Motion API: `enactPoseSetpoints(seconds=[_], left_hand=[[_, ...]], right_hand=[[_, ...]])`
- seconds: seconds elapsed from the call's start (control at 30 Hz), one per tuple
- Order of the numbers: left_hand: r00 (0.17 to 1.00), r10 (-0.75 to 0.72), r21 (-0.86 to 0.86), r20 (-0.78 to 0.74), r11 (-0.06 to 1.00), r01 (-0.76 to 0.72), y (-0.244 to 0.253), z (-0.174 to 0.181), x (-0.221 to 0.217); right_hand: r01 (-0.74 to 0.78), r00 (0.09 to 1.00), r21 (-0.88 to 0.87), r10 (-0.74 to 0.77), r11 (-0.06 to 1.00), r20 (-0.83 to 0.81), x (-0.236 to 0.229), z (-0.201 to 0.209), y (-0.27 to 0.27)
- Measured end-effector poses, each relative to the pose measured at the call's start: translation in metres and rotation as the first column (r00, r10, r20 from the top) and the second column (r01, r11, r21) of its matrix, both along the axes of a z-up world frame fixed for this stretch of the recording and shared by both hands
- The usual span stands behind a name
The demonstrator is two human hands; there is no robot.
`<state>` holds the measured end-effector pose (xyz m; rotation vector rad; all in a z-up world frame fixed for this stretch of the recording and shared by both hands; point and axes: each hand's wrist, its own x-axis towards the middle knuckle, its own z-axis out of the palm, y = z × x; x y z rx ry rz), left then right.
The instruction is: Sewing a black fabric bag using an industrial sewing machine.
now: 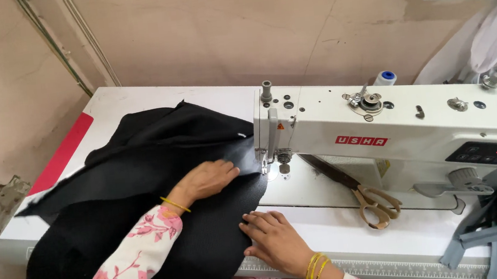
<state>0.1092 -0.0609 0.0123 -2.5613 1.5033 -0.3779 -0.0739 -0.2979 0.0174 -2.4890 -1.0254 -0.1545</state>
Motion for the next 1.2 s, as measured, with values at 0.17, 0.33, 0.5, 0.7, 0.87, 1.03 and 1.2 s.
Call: enactPoseSetpoints(seconds=[0.17,0.33,0.5,0.7,0.87,1.03,1.2], left_hand=[[0.960,0.174,-0.067,-0.221,0.979,-0.193,-0.019,-0.006,-0.061],[0.952,0.164,-0.439,-0.260,0.858,-0.268,-0.041,-0.044,-0.106],[0.868,0.278,-0.306,-0.412,0.855,-0.419,-0.058,-0.030,-0.114],[0.874,0.283,-0.317,-0.395,0.851,-0.419,-0.066,-0.035,-0.104],[0.860,0.260,-0.345,-0.439,0.835,-0.428,-0.067,-0.031,-0.101],[0.872,0.257,-0.377,-0.417,0.824,-0.423,-0.060,-0.014,-0.132],[0.902,0.227,-0.594,-0.369,0.689,-0.416,-0.029,0.001,-0.213]], right_hand=[[-0.028,0.994,0.009,0.027,1.000,0.102,0.003,-0.006,-0.001],[-0.021,0.999,-0.019,0.022,1.000,0.046,0.000,-0.002,-0.001],[-0.040,0.998,0.087,0.035,0.995,0.050,0.001,-0.008,-0.010],[-0.029,0.999,0.130,0.024,0.991,0.042,0.001,-0.006,-0.014],[-0.004,1.000,0.150,0.003,0.989,0.002,-0.001,0.002,-0.011],[-0.005,1.000,0.168,0.000,0.986,0.031,-0.002,0.001,-0.012],[0.107,0.993,0.285,-0.118,0.953,0.024,-0.005,0.000,-0.013]])
